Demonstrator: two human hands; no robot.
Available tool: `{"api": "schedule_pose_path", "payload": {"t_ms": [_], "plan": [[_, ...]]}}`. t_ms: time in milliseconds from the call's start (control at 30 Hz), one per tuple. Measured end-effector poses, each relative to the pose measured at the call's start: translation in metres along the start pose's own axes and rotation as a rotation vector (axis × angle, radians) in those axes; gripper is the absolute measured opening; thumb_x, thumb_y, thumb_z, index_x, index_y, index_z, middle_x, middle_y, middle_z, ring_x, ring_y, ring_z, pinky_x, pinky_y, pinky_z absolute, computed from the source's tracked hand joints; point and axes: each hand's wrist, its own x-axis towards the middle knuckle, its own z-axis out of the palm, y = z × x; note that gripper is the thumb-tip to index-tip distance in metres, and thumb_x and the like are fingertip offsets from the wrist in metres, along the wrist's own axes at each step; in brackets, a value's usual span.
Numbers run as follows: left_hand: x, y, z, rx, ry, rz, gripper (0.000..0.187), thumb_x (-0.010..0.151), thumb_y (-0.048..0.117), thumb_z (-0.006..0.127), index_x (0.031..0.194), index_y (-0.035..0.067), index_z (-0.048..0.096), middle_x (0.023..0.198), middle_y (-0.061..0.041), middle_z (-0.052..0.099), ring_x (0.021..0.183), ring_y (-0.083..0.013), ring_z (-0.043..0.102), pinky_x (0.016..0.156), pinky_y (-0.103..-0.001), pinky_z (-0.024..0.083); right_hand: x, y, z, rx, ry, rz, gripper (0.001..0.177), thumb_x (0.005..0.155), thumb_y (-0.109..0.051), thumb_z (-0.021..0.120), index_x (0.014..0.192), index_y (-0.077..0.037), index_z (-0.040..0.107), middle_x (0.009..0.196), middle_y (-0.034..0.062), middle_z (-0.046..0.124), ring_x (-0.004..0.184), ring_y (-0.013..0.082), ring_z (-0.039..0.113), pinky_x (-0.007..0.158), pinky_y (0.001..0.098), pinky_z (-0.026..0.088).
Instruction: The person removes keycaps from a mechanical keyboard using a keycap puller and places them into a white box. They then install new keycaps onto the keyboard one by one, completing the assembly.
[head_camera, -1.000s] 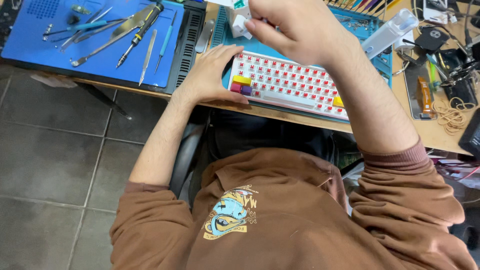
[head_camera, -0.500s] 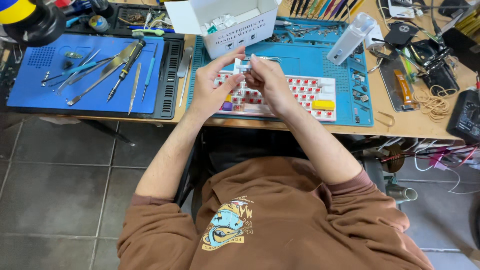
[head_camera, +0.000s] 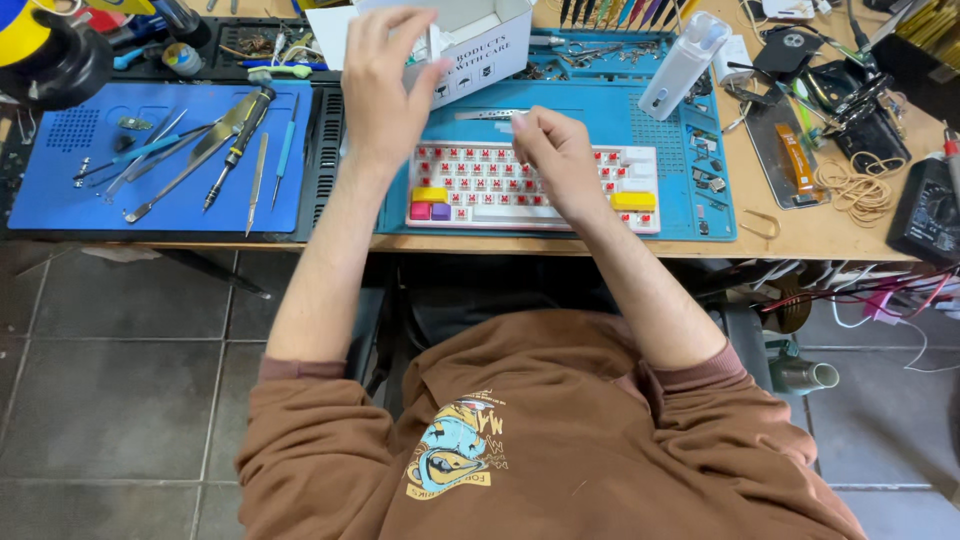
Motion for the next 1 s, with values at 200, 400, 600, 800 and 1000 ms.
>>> {"api": "schedule_pose_path", "payload": {"t_ms": [200, 400, 600, 800, 1000], "plan": [[0.018, -0.048, 0.012, 0.141, -0.127, -0.153, 0.052, 0.109, 0.035, 0.096, 0.148, 0.011, 0.073, 0.149, -0.021, 0.067, 0.136, -0.0447, 0.058, 0.11, -0.056, 0.05, -0.003, -0.026, -0.005, -0.319, -0.173, -0.057, 0.036, 0.115, -0.035, 0.073, 0.089, -0.013, 0.062, 0.073, -0.003, 0.056, 0.068, 0.0099, 0.046, 0.065, 0.0303, 0.038], [-0.013, 0.005, -0.05, -0.192, -0.024, 0.223, 0.014, 0.117, 0.006, 0.07, 0.126, -0.002, 0.077, 0.109, -0.013, 0.078, 0.099, -0.0308, 0.069, 0.086, -0.045, 0.055, 0.014, -0.031, 0.006, -0.575, -0.639, -0.311, 0.044, 0.124, -0.033, 0.039, 0.088, -0.011, 0.052, 0.083, 0.0044, 0.066, 0.079, 0.0293, 0.058, 0.078, 0.0449, 0.043], [-0.06, 0.004, -0.085, -0.319, -0.713, -0.184, 0.11, 0.089, 0.044, 0.093, 0.173, 0.005, 0.035, 0.172, -0.023, 0.045, 0.159, -0.0394, 0.046, 0.129, -0.056, 0.039, 0.043, -0.009, 0.038, -0.7, -0.773, -0.407, 0.045, 0.124, -0.036, 0.039, 0.089, -0.01, 0.05, 0.079, 0.0113, 0.057, 0.081, 0.0353, 0.054, 0.078, 0.0513, 0.04], [-0.092, -0.012, -0.058, -0.164, -0.783, -0.209, 0.136, 0.076, 0.072, 0.095, 0.175, 0.004, 0.03, 0.18, -0.02, 0.039, 0.165, -0.0419, 0.037, 0.128, -0.061, 0.032, 0.059, -0.014, 0.056, -0.78, -0.896, -0.505, 0.041, 0.121, -0.031, 0.049, 0.09, -0.006, 0.059, 0.087, 0.0175, 0.064, 0.083, 0.0451, 0.059, 0.079, 0.058, 0.043], [-0.093, -0.016, -0.048, -0.2, -0.706, -0.131, 0.125, 0.074, 0.068, 0.098, 0.166, 0.004, 0.044, 0.168, -0.019, 0.053, 0.154, -0.0406, 0.051, 0.121, -0.059, 0.038, 0.072, -0.02, 0.059, -0.804, -1.016, -0.451, 0.041, 0.122, -0.032, 0.049, 0.092, -0.006, 0.061, 0.086, 0.0158, 0.065, 0.082, 0.0414, 0.059, 0.081, 0.0543, 0.044]]}}
